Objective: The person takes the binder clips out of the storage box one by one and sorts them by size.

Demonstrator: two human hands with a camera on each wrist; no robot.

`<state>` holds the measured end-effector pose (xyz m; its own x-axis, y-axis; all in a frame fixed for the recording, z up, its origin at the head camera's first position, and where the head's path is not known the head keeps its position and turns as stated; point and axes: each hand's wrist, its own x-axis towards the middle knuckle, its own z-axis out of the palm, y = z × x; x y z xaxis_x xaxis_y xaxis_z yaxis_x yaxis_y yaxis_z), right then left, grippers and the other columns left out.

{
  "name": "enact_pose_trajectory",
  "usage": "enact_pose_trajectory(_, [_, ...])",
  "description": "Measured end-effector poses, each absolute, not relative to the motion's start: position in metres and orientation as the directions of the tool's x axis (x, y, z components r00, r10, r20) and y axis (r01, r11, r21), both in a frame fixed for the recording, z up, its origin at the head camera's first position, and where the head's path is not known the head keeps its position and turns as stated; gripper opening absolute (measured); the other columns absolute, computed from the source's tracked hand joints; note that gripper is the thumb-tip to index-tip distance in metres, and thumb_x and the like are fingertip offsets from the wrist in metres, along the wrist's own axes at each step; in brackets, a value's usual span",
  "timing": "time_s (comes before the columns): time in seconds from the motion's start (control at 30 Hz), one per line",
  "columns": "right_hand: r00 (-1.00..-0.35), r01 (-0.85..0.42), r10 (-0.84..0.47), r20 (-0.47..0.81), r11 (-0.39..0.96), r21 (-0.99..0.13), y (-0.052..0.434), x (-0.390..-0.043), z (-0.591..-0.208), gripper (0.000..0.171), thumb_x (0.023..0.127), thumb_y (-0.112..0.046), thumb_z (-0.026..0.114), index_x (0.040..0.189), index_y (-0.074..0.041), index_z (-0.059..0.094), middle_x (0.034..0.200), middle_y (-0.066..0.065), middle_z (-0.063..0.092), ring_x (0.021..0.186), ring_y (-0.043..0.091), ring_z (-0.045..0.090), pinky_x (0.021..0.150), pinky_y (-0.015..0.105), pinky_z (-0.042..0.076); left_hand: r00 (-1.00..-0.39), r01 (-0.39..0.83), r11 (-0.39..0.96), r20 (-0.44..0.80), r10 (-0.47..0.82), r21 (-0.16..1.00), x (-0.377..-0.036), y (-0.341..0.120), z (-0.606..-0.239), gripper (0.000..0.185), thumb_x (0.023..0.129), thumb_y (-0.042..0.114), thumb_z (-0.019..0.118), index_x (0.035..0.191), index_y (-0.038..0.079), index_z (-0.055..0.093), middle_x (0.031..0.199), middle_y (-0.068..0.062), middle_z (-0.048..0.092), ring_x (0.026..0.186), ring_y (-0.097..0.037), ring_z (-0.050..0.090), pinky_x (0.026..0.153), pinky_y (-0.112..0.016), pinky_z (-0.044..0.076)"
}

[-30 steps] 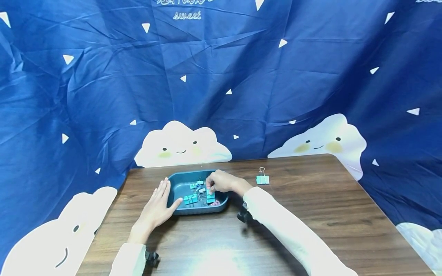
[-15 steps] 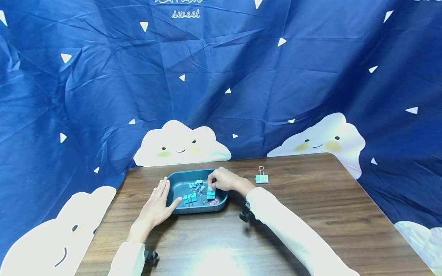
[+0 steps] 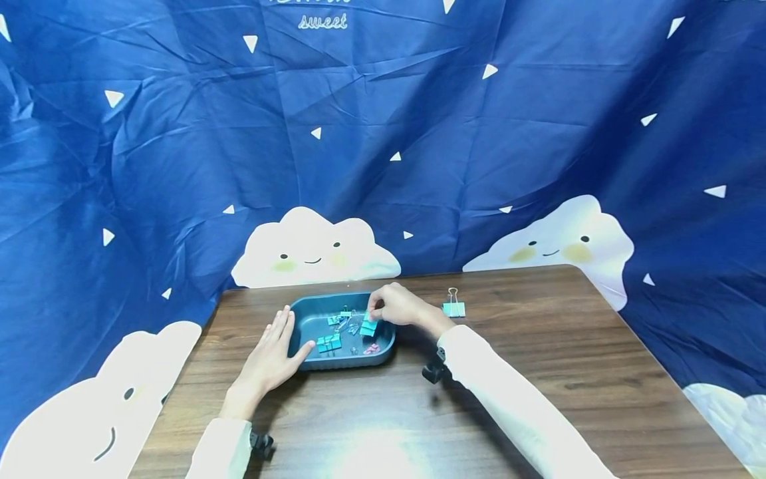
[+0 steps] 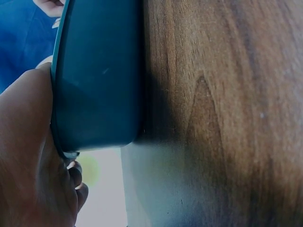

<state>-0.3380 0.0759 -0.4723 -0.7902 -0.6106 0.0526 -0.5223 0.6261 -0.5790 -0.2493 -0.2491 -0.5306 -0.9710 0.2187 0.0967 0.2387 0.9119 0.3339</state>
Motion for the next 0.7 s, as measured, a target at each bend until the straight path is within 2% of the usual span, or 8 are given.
enact_pose_trajectory(0.3, [-0.819, -0.496, -0.562, 0.115, 0.593, -0.634, 0.09, -0.339, -0.471, 0.008, 0.095, -0.018, 0.081, 0.089, -0.016, 0.078, 0.082, -0.006, 0.074, 0.068, 0.005, 0.061, 0.064, 0.023, 0.055, -0.972, 0.235, 0.911, 0.096, 0.215, 0.339, -0.249, -0.25, -0.531, 0.102, 0.105, 0.071, 0.047, 0.169, -0.002, 0.018, 0.179, -0.02, 0.012, 0.167, -0.039, 0.012, 0.137, -0.056, 0.015])
enact_pose_trajectory(0.6, [-0.858, -0.428, -0.501, 0.115, 0.574, -0.698, 0.101, -0.334, -0.47, 0.008, 0.097, -0.016, 0.08, 0.09, -0.013, 0.077, 0.086, 0.0, 0.077, 0.069, 0.014, 0.073, 0.066, 0.024, 0.061, -0.971, 0.237, 0.911, 0.097, 0.217, 0.337, -0.249, -0.25, -0.532, 0.1, 0.105, 0.07, 0.047, 0.169, -0.002, 0.018, 0.179, -0.02, 0.012, 0.166, -0.04, 0.014, 0.136, -0.057, 0.018])
enact_pose_trajectory(0.7, [-0.868, -0.41, -0.482, 0.119, 0.562, -0.719, 0.105, -0.332, -0.468, 0.007, 0.096, -0.016, 0.079, 0.091, -0.012, 0.077, 0.087, 0.0, 0.078, 0.069, 0.012, 0.075, 0.068, 0.025, 0.061, -0.971, 0.238, 0.911, 0.095, 0.218, 0.336, -0.25, -0.249, -0.532, 0.101, 0.105, 0.07, 0.047, 0.169, -0.002, 0.018, 0.179, -0.02, 0.011, 0.166, -0.04, 0.014, 0.136, -0.057, 0.017])
